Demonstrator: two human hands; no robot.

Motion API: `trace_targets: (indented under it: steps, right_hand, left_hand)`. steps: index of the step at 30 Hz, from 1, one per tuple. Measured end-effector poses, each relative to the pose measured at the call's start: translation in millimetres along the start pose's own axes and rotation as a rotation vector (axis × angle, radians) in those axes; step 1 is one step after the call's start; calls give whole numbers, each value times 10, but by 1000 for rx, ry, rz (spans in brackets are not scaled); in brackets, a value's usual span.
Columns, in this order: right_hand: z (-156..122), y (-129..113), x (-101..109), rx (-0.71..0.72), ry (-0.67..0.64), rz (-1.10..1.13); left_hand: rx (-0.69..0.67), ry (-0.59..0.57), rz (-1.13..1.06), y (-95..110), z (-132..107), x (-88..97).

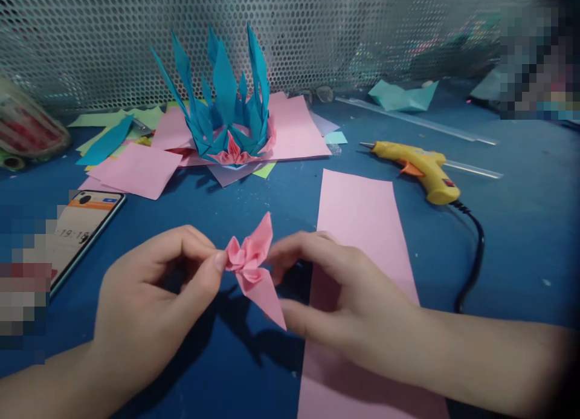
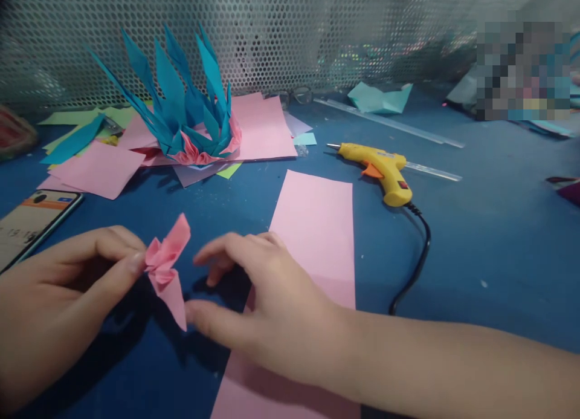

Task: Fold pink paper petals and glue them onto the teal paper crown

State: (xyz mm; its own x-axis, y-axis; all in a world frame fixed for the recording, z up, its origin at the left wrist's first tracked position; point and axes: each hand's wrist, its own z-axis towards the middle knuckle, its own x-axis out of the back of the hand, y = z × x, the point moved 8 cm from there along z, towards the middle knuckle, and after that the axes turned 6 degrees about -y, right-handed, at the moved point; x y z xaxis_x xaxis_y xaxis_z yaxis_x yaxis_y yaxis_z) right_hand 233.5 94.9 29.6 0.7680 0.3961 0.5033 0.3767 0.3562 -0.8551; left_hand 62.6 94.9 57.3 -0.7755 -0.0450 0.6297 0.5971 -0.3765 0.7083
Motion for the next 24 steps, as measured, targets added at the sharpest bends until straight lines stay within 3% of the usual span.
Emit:
trace_targets:
  steps: [6,9,14,16,20,24]
  right_hand:
    - [59,-31,11,-26,-42,278]
    - [32,-53,4,-4,-24,251]
    - [28,18,-29,-53,18,243]
    - [34,53,-19,-70,38,283]
    - [44,88,-7,-83,35,355]
    - [48,89,-22,-93,11,402]
  left_hand:
    - [18,-33,-26,0,63,-47]
    - [47,-61,-51,-12,81,-64]
    - [39,-236,-58,-51,76,-228]
    - [16,-223,-57,-68,49,-220]
    - [-151,-99,32,43,-51,-94]
    - [-326,-119,183,234,-162,-120]
